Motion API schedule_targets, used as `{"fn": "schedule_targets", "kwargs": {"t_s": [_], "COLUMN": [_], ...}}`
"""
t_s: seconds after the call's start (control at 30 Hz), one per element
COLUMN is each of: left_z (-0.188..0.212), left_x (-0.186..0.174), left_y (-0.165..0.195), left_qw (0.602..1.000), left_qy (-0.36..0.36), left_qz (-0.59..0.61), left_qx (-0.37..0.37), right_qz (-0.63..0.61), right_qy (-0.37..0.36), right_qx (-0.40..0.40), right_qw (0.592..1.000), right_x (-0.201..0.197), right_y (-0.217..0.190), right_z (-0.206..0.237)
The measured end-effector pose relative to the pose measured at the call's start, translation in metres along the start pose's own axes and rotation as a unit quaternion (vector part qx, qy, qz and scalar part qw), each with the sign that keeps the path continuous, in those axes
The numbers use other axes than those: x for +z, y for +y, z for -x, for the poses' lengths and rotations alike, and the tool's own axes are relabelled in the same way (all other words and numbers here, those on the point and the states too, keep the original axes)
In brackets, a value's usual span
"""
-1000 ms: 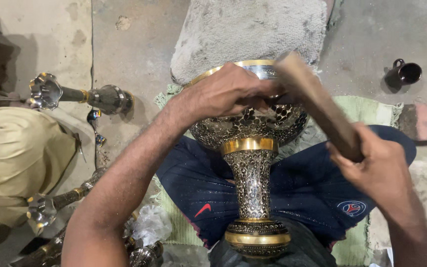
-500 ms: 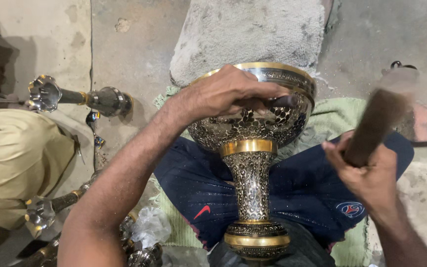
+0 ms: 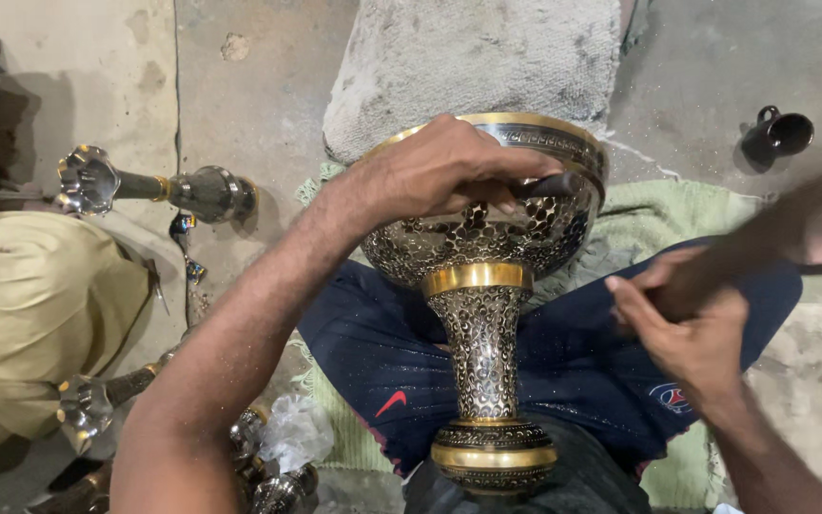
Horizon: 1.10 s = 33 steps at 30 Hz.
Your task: The person sits cross-legged on the floor with an ornate brass and silver vessel on their lap. They hold a punch against the vessel's patterned surface and strike it with a wooden mallet, repositioning the punch around the rim and body to hammer the decorative metalwork.
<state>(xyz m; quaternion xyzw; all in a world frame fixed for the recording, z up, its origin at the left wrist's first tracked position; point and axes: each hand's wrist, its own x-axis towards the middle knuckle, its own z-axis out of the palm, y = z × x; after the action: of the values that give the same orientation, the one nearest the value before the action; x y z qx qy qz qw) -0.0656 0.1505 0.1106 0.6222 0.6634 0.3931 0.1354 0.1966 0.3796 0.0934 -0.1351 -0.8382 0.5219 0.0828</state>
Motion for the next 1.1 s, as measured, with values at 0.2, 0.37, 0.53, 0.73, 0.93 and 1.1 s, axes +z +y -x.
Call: {"fn": "schedule_targets", "kwargs": {"t_s": [0.2,0.37,0.53,0.73,0.93,1.1], "left_z": [-0.001,0.007,0.003,0.000,-0.002,-0.004], "left_x": [0.016,0.027,0.028,0.026,0.021,0.015], "left_y": [-0.001,-0.001,-0.001,0.001,0.006,0.013], "left_qw": [0.998,0.997,0.996,0.996,0.996,0.996], "left_qy": [0.020,0.028,0.025,0.032,0.019,0.013], "left_qz": [-0.034,-0.064,-0.068,-0.078,-0.077,-0.085], "left_qx": [-0.055,-0.038,-0.052,-0.028,-0.034,-0.036], "right_qz": [0.216,0.317,0.130,0.190,0.206,0.207], "right_qy": [-0.111,-0.228,-0.076,-0.064,-0.056,-0.035], "right_qx": [0.173,0.264,0.053,0.040,0.047,0.031], "right_qw": [0.954,0.882,0.987,0.979,0.976,0.977], "right_x": [-0.026,-0.027,-0.030,-0.035,-0.031,-0.026], "right_y": [0.001,0.003,0.015,0.016,0.007,0.012], "right_z": [-0.017,-0.030,-0.017,-0.009,-0.008,-0.004]}}
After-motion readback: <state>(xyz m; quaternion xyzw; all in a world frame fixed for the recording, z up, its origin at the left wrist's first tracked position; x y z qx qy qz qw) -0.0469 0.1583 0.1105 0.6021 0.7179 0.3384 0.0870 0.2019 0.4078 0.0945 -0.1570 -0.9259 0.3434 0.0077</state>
